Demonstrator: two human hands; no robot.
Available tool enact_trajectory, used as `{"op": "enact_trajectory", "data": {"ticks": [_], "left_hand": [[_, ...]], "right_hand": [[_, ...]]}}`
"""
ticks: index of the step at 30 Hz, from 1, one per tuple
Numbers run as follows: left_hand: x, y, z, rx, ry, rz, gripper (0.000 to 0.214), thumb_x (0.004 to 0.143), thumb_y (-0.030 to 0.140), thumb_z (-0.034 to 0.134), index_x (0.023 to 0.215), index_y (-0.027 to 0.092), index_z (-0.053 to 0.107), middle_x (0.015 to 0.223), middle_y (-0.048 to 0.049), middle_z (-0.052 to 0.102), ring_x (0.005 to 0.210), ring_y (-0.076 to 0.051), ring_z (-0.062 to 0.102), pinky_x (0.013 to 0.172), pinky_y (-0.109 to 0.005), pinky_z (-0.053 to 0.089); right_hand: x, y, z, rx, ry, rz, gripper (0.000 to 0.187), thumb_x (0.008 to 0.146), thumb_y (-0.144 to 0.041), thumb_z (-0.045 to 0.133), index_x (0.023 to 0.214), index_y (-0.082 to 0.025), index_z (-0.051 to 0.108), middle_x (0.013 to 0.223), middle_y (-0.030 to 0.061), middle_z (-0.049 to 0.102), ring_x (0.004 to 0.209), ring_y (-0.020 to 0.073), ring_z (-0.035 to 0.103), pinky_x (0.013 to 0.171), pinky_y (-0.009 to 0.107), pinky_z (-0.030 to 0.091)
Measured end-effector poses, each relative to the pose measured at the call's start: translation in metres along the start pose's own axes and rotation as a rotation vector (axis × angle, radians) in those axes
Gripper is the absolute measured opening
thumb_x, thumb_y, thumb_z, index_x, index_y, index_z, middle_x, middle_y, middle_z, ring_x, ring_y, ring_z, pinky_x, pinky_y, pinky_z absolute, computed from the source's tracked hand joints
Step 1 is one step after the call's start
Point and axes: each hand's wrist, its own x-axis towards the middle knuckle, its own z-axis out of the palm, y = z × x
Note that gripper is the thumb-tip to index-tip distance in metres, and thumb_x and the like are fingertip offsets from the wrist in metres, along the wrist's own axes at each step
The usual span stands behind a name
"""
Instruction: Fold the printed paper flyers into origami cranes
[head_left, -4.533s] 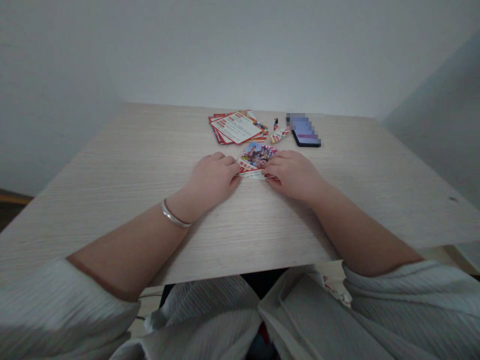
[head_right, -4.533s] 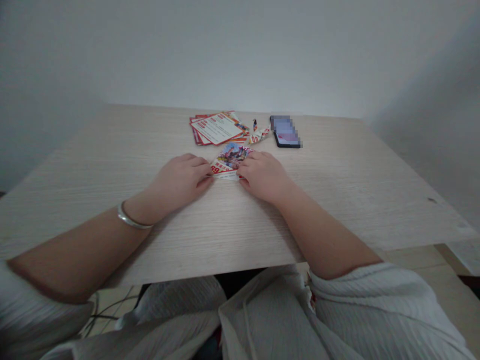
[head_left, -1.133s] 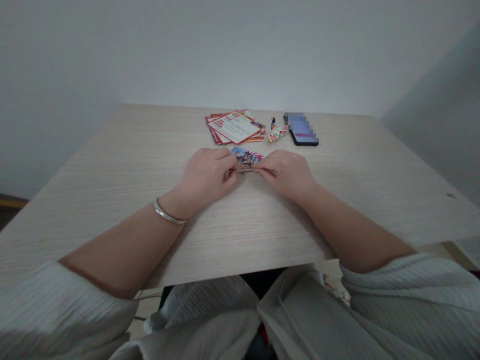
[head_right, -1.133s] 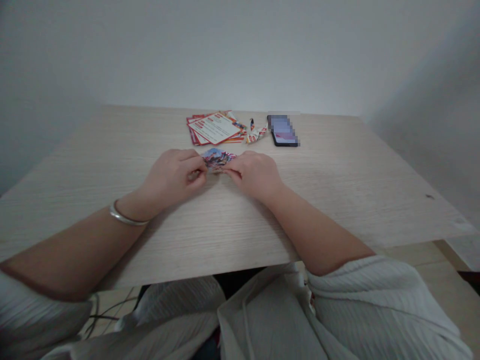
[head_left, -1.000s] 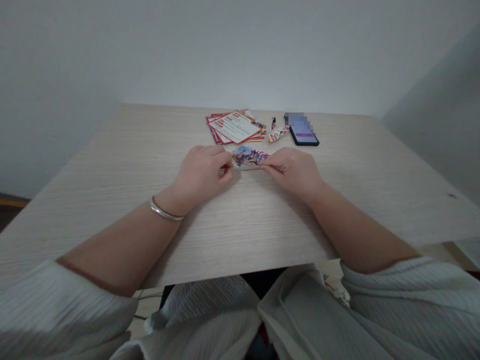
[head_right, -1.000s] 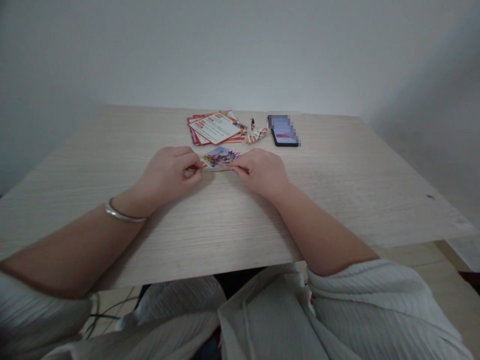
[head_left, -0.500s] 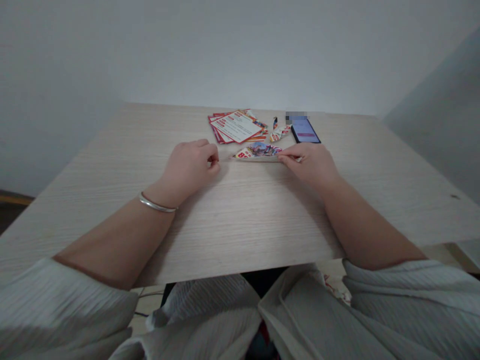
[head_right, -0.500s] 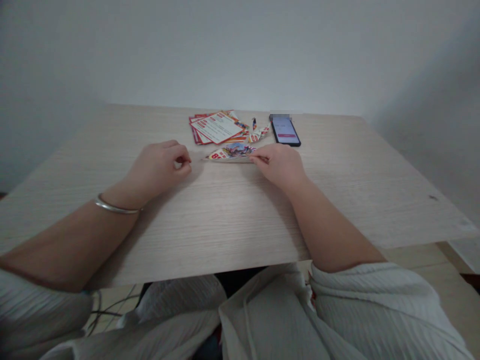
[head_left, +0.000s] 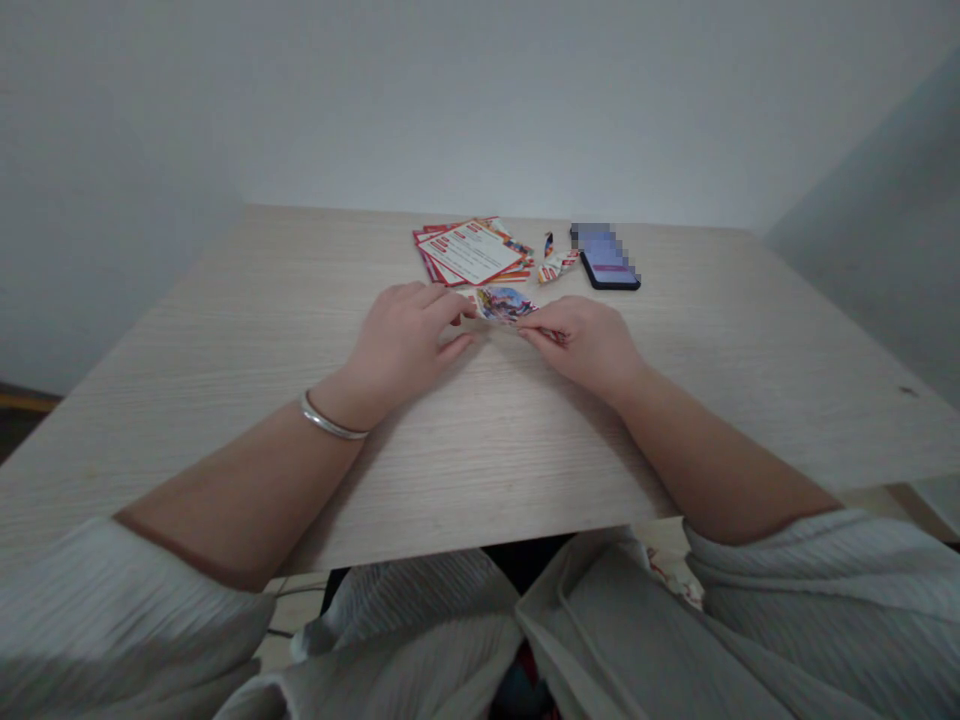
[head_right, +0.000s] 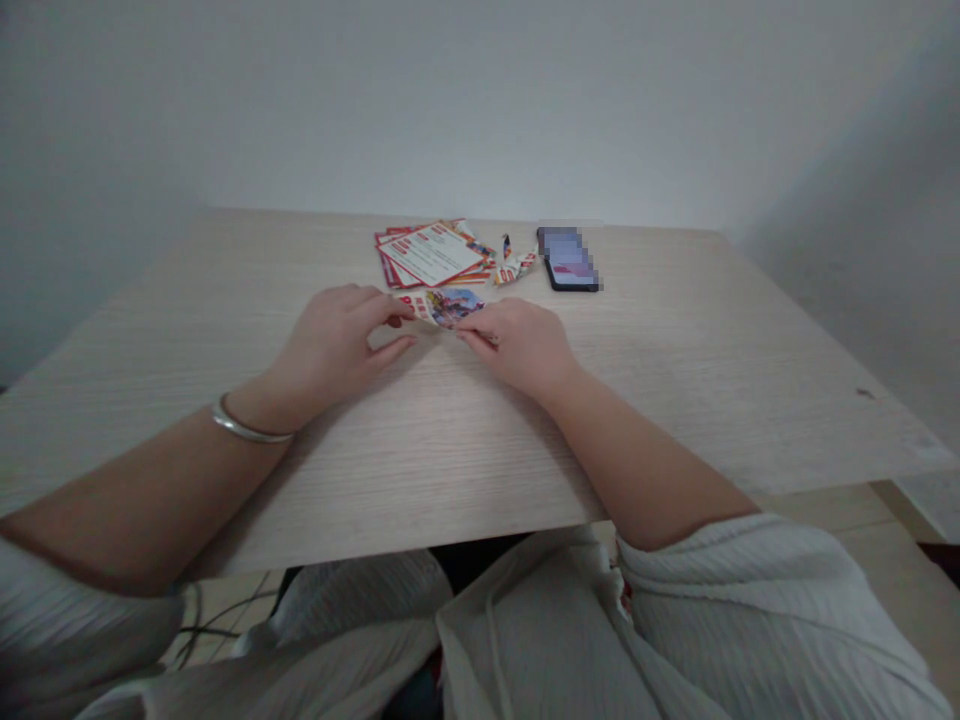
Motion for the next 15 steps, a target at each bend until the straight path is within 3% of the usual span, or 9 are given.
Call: {"op": "enact_trajectory", "data": {"ticks": [3,8,15], "left_hand": [[-0.0005,-0.0009,0.0000,0.010,0.060,-0.046,0.026,0.096,0.036,0.063,0.113,0.019,0.071,0.106,-0.0126,0.076,0.099,-0.029,0.068,0.081,-0.039,0.046],[0.0024,-0.0024,-0.0007,0.017,-0.043,0.022,0.022,0.098,0.032,0.058,0.090,0.019,0.074,0.092,-0.0083,0.077,0.087,-0.026,0.068,0.077,-0.037,0.044],[0.0030,-0.0009,-0.0011,0.032,-0.072,0.008,0.025,0.097,0.028,0.053,0.088,0.017,0.073,0.088,-0.0099,0.077,0.085,-0.026,0.069,0.074,-0.037,0.043]], "right_hand": [[-0.0002,0.0021,0.0010,0.002,0.011,-0.017,0.026,0.100,-0.028,0.060,0.112,-0.028,0.084,0.108,0.0039,0.084,0.099,0.0227,0.074,0.081,0.033,0.049],[-0.0004,0.0025,0.0004,0.030,0.068,-0.004,0.027,0.097,-0.024,0.061,0.113,-0.026,0.083,0.106,0.0042,0.084,0.093,0.0224,0.073,0.079,0.033,0.050],[0.0003,-0.0004,-0.0021,0.027,0.122,0.111,0.019,0.090,-0.024,0.063,0.098,-0.023,0.079,0.095,0.0050,0.081,0.087,0.0226,0.072,0.073,0.032,0.047]]}}
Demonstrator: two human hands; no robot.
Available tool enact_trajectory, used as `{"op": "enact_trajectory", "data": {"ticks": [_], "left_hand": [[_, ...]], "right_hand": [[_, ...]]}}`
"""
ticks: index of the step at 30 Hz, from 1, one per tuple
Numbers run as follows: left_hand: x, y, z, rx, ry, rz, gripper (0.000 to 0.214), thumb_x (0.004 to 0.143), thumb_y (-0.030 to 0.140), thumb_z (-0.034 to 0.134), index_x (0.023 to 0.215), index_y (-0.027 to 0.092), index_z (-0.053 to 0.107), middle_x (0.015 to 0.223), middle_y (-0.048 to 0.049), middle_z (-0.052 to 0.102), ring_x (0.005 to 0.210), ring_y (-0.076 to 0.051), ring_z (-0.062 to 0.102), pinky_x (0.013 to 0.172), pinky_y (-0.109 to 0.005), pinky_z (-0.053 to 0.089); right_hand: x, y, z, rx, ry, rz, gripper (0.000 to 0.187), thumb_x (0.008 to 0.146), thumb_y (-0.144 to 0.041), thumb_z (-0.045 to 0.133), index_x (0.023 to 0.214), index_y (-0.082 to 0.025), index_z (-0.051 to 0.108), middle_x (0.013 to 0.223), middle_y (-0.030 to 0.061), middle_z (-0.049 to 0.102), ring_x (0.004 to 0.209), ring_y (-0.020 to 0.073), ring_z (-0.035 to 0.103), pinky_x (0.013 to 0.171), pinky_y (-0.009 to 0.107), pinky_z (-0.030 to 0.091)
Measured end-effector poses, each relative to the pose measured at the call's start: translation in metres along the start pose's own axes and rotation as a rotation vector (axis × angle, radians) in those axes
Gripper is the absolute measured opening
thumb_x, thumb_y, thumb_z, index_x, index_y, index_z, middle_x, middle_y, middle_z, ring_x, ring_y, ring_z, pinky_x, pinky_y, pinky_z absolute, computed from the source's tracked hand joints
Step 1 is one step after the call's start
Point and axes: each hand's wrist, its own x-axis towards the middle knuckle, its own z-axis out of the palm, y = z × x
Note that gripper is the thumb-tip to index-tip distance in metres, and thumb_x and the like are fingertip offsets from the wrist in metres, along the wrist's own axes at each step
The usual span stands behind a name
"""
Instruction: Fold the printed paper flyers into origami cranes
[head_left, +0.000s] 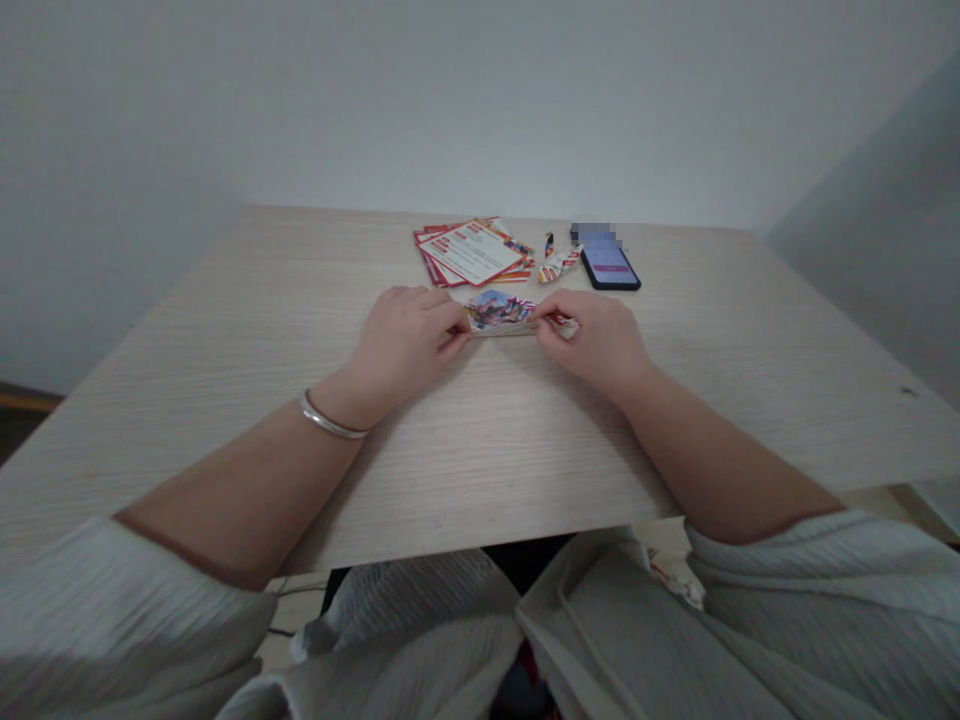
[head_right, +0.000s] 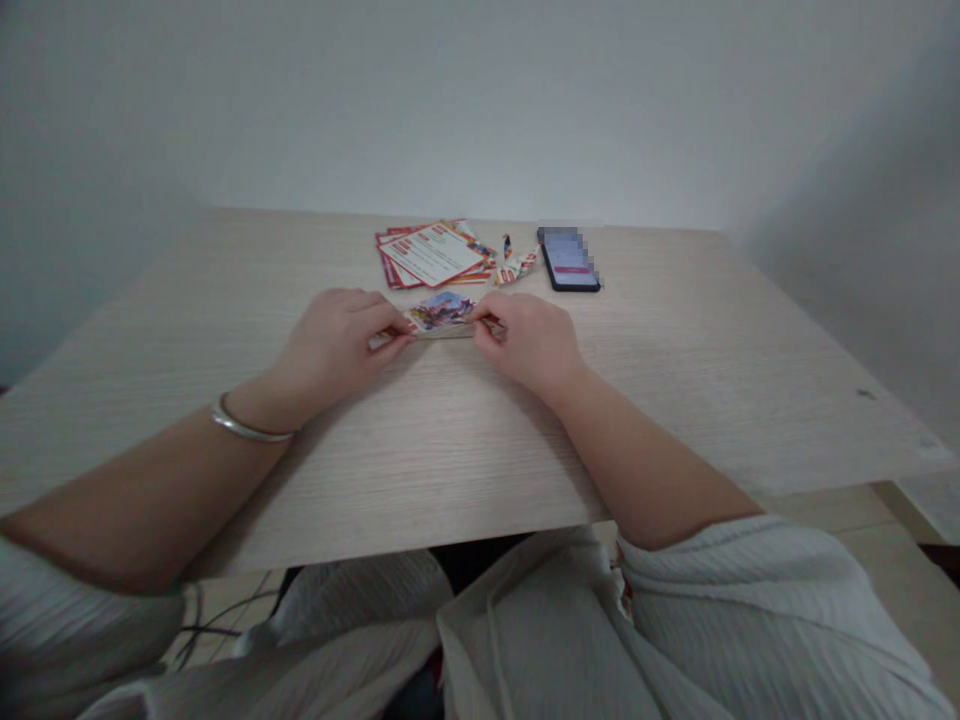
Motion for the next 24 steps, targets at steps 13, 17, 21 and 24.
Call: {"op": "enact_trajectory", "data": {"ticks": [13,17,21,24], "left_hand": [[-0.001,0.002,-0.008,0.040,-0.020,-0.090,0.024,0.094,0.028,0.048,0.083,0.020,0.068,0.081,-0.0079,0.074,0.077,-0.023,0.068,0.068,-0.034,0.040],[0.000,0.008,-0.007,0.031,-0.012,-0.081,0.021,0.094,0.028,0.050,0.093,0.019,0.070,0.083,-0.0079,0.075,0.079,-0.024,0.068,0.073,-0.036,0.043],[0.001,0.011,-0.005,0.013,-0.031,-0.018,0.025,0.097,0.031,0.050,0.096,0.017,0.071,0.084,-0.0101,0.075,0.083,-0.027,0.069,0.077,-0.040,0.046],[0.001,0.010,-0.003,-0.044,-0.051,0.045,0.026,0.098,0.031,0.052,0.099,0.017,0.074,0.085,-0.0103,0.075,0.083,-0.027,0.069,0.078,-0.040,0.047]], "right_hand": [[0.001,0.017,-0.001,0.152,-0.013,0.089,0.016,0.091,-0.026,0.059,0.097,-0.021,0.073,0.091,0.0060,0.081,0.077,0.0215,0.074,0.071,0.034,0.054],[0.001,0.001,0.005,0.279,-0.136,0.046,0.055,0.094,-0.029,0.062,0.148,-0.025,0.056,0.104,0.0032,0.083,0.088,0.0223,0.077,0.079,0.035,0.058],[0.002,-0.005,0.008,0.327,-0.198,0.042,0.073,0.095,-0.032,0.064,0.163,-0.029,0.038,0.119,0.0047,0.081,0.097,0.0240,0.077,0.085,0.038,0.060],[0.003,-0.001,0.010,0.328,-0.217,0.046,0.054,0.097,-0.029,0.062,0.151,-0.025,0.054,0.117,0.0058,0.081,0.103,0.0249,0.076,0.088,0.039,0.059]]}}
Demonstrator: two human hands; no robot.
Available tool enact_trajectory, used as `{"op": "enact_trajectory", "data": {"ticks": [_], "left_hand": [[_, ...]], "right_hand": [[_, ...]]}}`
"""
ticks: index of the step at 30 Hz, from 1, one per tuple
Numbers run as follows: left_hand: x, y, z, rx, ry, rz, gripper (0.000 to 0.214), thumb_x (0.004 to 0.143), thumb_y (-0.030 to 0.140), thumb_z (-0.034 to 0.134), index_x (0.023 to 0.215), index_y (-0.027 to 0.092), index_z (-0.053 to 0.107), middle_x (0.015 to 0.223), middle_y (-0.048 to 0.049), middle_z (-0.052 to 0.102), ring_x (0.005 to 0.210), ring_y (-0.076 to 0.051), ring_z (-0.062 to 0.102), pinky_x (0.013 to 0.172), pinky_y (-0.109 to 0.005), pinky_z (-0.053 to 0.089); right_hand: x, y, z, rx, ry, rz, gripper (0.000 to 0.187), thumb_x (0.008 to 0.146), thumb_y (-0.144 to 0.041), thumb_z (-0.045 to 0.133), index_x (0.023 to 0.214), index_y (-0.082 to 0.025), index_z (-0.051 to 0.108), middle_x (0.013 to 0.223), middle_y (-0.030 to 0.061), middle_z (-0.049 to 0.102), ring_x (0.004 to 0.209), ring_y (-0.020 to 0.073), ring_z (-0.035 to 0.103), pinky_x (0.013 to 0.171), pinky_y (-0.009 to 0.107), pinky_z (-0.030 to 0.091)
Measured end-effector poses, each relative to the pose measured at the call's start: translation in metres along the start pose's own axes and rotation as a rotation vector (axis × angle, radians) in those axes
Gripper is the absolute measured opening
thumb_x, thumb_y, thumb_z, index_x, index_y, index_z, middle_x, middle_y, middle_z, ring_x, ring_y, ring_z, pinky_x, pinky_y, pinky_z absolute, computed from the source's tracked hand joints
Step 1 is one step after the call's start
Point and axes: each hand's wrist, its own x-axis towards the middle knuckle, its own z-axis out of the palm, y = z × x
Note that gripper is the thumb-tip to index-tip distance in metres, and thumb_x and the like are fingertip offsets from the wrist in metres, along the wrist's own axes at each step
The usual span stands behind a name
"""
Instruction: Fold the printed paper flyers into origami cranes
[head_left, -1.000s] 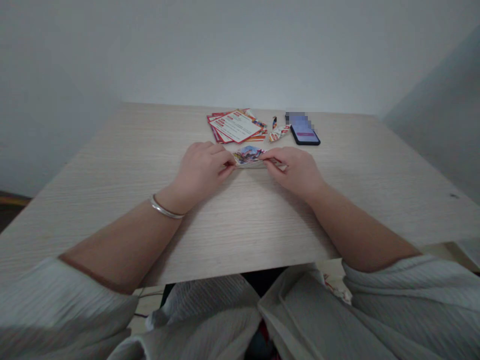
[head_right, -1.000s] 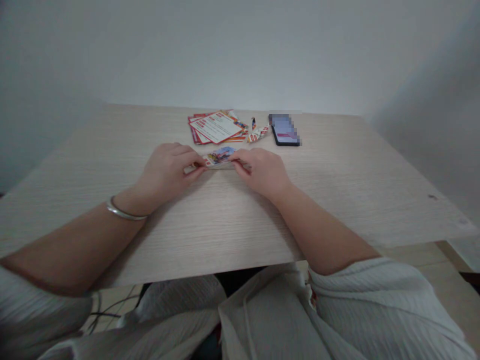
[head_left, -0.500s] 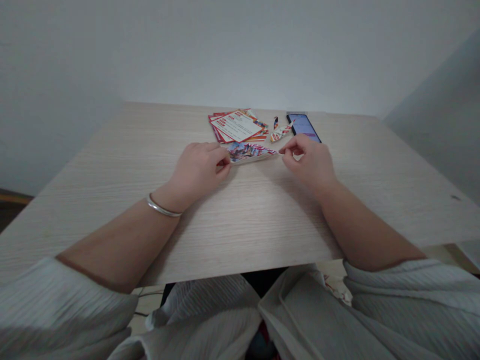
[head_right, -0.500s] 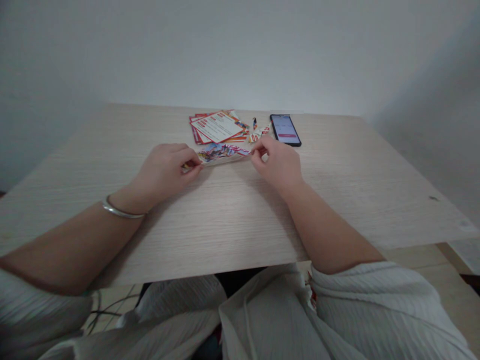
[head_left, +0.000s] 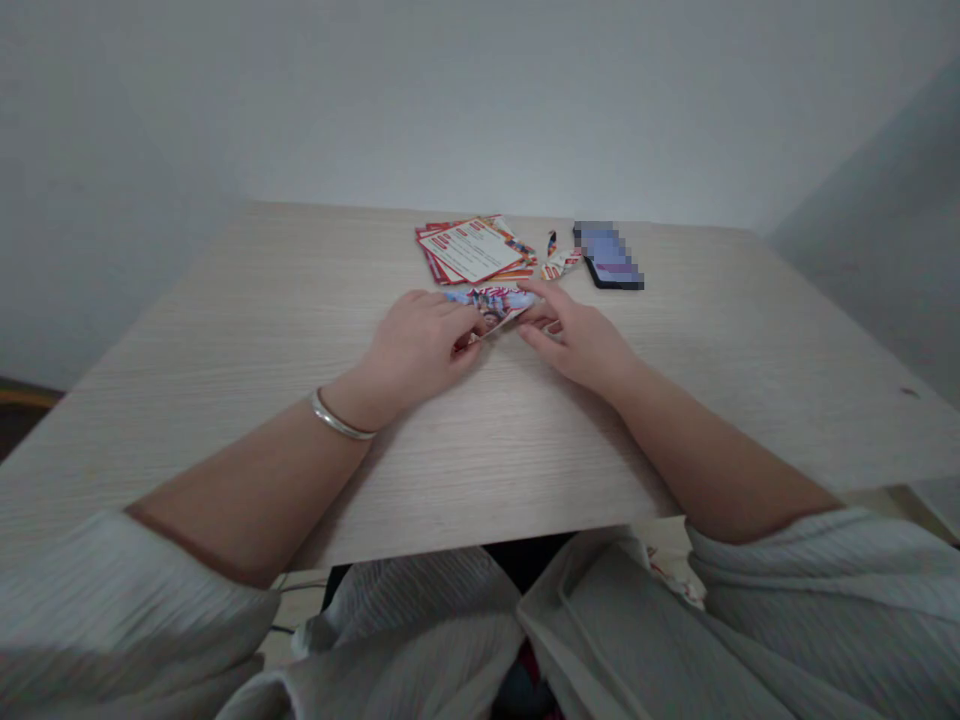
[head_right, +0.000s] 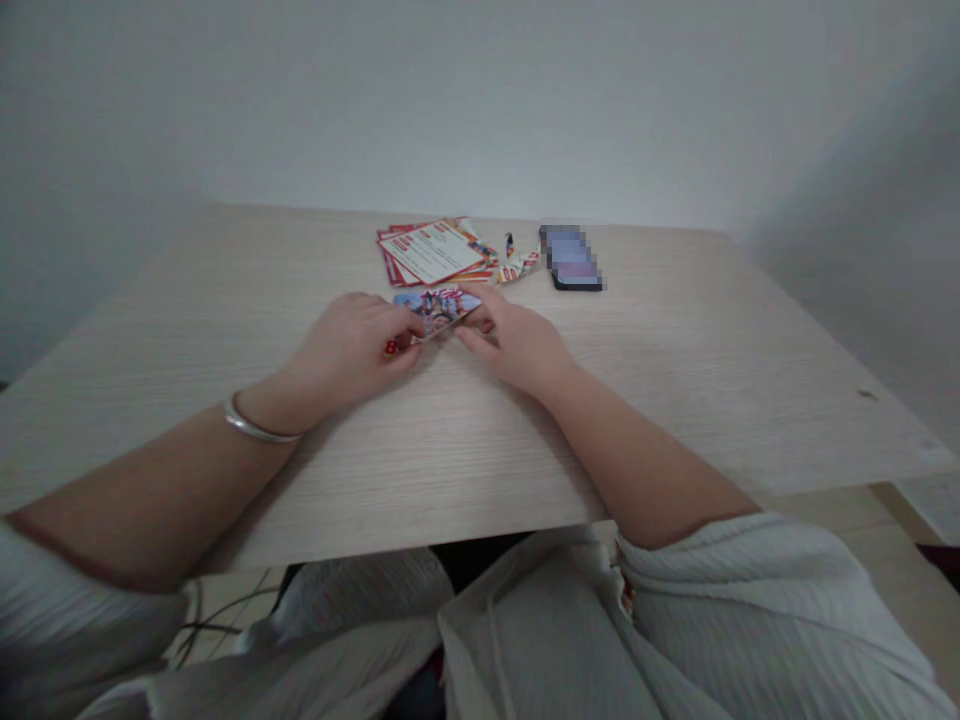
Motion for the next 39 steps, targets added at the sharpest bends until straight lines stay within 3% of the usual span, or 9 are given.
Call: {"op": "enact_trajectory", "data": {"ticks": [3,6,14,20,30,34,39], "left_hand": [[0.000,-0.001,0.001,-0.095,-0.029,0.100,0.030,0.100,0.036,0.053,0.103,0.017,0.076,0.090,-0.0102,0.077,0.085,-0.026,0.070,0.081,-0.039,0.049],[-0.001,-0.002,0.002,-0.164,-0.044,0.172,0.032,0.102,0.037,0.052,0.109,0.017,0.077,0.097,-0.0107,0.078,0.089,-0.025,0.071,0.086,-0.039,0.051],[-0.004,-0.008,0.007,-0.181,-0.094,0.169,0.035,0.102,0.032,0.054,0.123,0.014,0.075,0.117,-0.0143,0.078,0.107,-0.029,0.072,0.099,-0.045,0.054],[-0.006,-0.014,0.015,-0.210,-0.084,0.204,0.041,0.104,0.039,0.051,0.128,0.016,0.075,0.135,-0.0140,0.073,0.126,-0.029,0.065,0.114,-0.048,0.048],[-0.008,-0.007,0.007,-0.064,-0.172,0.158,0.053,0.103,0.050,0.051,0.145,0.023,0.067,0.148,-0.0148,0.065,0.119,-0.032,0.068,0.105,-0.050,0.048],[-0.010,-0.004,0.006,0.008,-0.164,0.131,0.053,0.102,0.053,0.053,0.143,0.024,0.068,0.145,-0.0137,0.067,0.119,-0.034,0.067,0.103,-0.050,0.046],[-0.010,-0.003,0.003,0.069,-0.170,0.068,0.054,0.102,0.059,0.050,0.141,0.027,0.070,0.139,-0.0121,0.070,0.116,-0.036,0.068,0.098,-0.051,0.046]], "right_hand": [[0.003,0.005,0.000,-0.024,-0.014,0.000,0.026,0.100,-0.030,0.058,0.119,-0.021,0.073,0.113,0.0082,0.081,0.100,0.0243,0.076,0.090,0.039,0.057],[0.005,0.009,0.000,-0.039,-0.010,-0.019,0.018,0.099,-0.029,0.061,0.105,-0.021,0.076,0.111,0.0084,0.081,0.099,0.0235,0.075,0.090,0.038,0.056],[0.007,0.017,-0.001,-0.118,-0.016,-0.097,0.020,0.093,-0.021,0.067,0.109,-0.021,0.080,0.114,0.0077,0.082,0.105,0.0247,0.073,0.098,0.039,0.053],[0.008,0.025,0.002,-0.171,0.000,-0.137,0.022,0.093,-0.020,0.066,0.110,-0.021,0.080,0.113,0.0080,0.082,0.108,0.0266,0.072,0.102,0.042,0.051],[0.009,0.038,0.004,-0.171,0.058,-0.259,0.031,0.089,-0.017,0.068,0.118,-0.024,0.077,0.145,0.0126,0.069,0.138,0.0298,0.060,0.118,0.053,0.043],[0.007,0.037,0.002,-0.200,0.087,-0.292,0.030,0.089,-0.018,0.068,0.117,-0.023,0.078,0.145,0.0137,0.068,0.137,0.0309,0.060,0.119,0.055,0.041],[0.007,0.032,-0.001,-0.150,-0.024,-0.353,0.018,0.089,-0.022,0.071,0.103,-0.025,0.081,0.125,0.0086,0.077,0.120,0.0277,0.068,0.112,0.050,0.047]]}}
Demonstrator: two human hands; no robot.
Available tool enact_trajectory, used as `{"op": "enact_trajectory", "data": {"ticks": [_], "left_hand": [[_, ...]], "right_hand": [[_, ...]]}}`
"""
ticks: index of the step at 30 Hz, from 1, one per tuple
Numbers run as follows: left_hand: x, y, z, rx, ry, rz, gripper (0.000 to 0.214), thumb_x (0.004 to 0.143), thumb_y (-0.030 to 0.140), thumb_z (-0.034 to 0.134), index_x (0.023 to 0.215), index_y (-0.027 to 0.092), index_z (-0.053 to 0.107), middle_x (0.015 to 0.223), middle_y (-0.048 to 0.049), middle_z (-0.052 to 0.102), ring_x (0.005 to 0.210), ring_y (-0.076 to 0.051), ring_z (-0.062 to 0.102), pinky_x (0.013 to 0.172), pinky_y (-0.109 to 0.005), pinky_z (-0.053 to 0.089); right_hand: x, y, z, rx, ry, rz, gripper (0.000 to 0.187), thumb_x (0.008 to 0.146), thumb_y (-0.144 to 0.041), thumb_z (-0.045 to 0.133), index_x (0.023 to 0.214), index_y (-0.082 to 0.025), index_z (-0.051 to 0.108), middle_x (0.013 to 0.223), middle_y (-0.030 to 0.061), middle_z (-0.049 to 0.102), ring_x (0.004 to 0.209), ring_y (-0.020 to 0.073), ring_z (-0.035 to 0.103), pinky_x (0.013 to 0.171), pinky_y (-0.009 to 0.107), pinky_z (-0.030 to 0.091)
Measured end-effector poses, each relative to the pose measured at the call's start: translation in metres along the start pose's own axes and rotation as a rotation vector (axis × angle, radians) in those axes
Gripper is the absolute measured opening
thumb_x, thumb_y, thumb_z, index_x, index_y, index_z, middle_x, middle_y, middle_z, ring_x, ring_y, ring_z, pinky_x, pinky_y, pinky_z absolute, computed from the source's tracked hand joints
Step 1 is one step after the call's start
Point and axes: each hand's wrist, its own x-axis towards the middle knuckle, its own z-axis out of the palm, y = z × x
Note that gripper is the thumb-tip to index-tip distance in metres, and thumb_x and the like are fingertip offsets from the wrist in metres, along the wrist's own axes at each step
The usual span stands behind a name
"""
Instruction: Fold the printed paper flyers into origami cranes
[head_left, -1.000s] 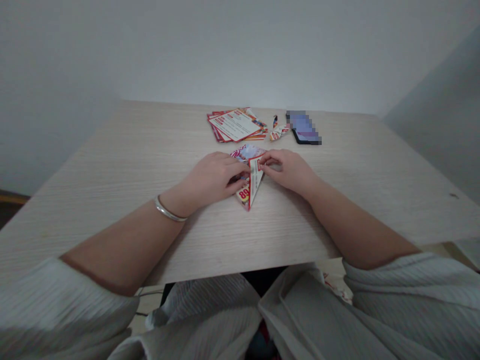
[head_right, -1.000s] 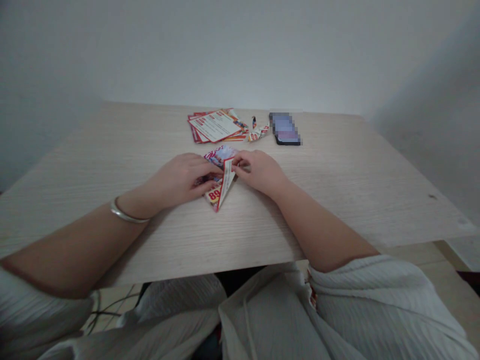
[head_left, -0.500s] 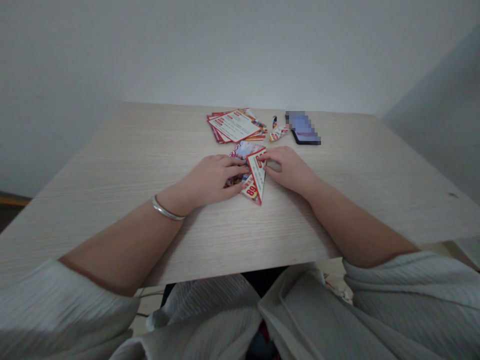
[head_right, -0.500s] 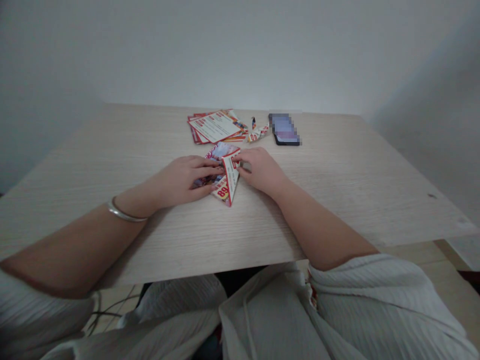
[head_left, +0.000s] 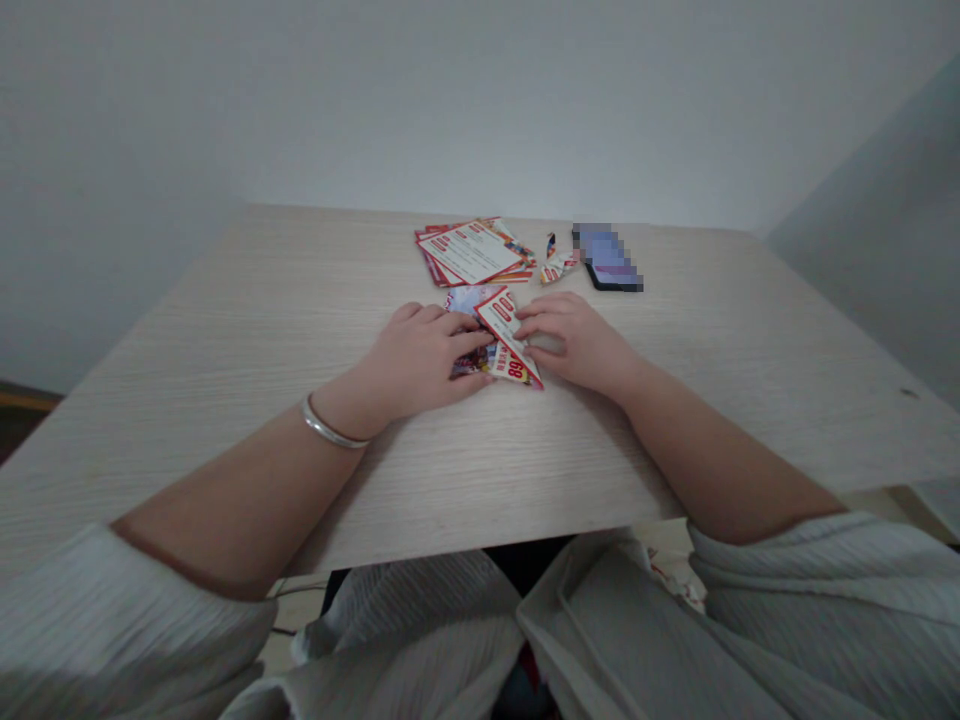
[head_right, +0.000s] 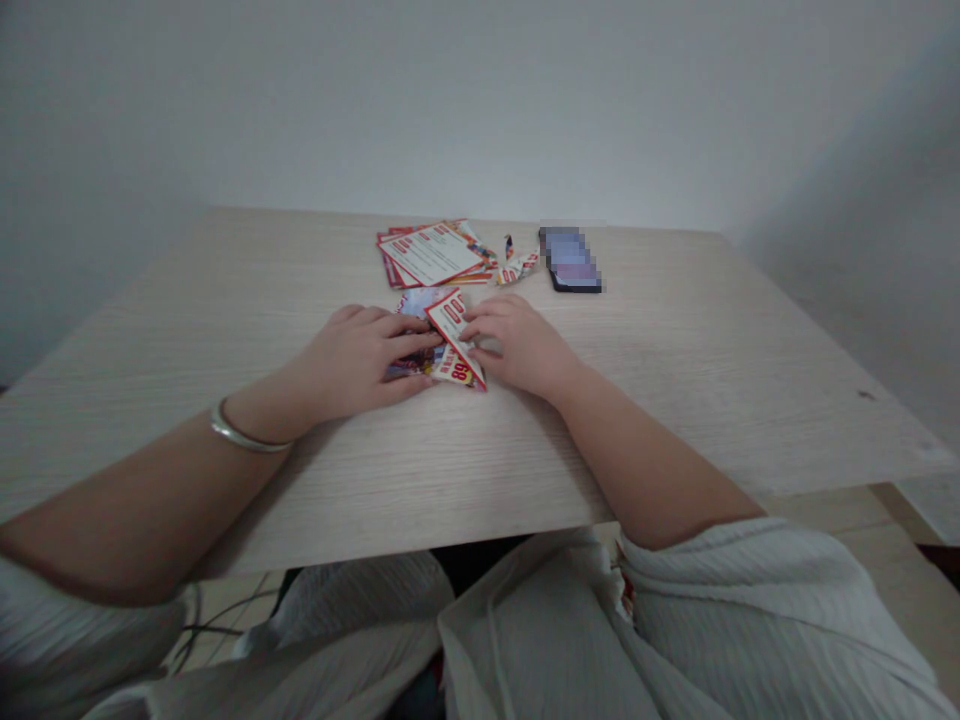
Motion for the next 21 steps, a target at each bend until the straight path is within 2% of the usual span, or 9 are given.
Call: {"op": "enact_trajectory", "data": {"ticks": [4,11,18,21], "left_hand": [[0.0001,0.0015,-0.0054,0.049,-0.022,-0.018,0.056,0.101,0.064,0.050,0.134,0.026,0.074,0.132,-0.0120,0.073,0.110,-0.035,0.069,0.094,-0.048,0.045],[-0.0018,0.0023,-0.0090,0.068,-0.010,0.057,0.053,0.099,0.061,0.053,0.128,0.023,0.077,0.120,-0.0146,0.075,0.104,-0.033,0.068,0.089,-0.046,0.044],[-0.0011,0.0013,-0.0097,0.075,0.005,0.083,0.051,0.100,0.058,0.054,0.126,0.021,0.078,0.112,-0.0151,0.076,0.100,-0.032,0.068,0.090,-0.047,0.045],[0.0005,0.0008,-0.0093,0.084,0.009,0.090,0.051,0.101,0.058,0.051,0.123,0.021,0.079,0.107,-0.0139,0.076,0.098,-0.031,0.068,0.090,-0.046,0.046]], "right_hand": [[0.0014,-0.0033,-0.0015,0.000,-0.082,-0.021,0.017,0.086,-0.021,0.074,0.101,-0.023,0.082,0.113,0.0089,0.080,0.110,0.0278,0.070,0.109,0.049,0.048],[0.0012,-0.0051,-0.0043,-0.012,-0.156,0.028,0.025,0.089,-0.019,0.070,0.111,-0.023,0.082,0.118,0.0092,0.081,0.118,0.0289,0.069,0.111,0.050,0.048],[0.0003,-0.0052,-0.0044,-0.012,-0.199,-0.067,0.037,0.086,-0.039,0.082,0.119,-0.022,0.081,0.129,0.0125,0.078,0.125,0.0322,0.067,0.112,0.050,0.047],[0.0010,-0.0074,-0.0053,-0.017,-0.220,-0.102,0.028,0.091,-0.035,0.076,0.115,-0.022,0.082,0.122,0.0116,0.080,0.116,0.0290,0.071,0.106,0.047,0.050]]}}
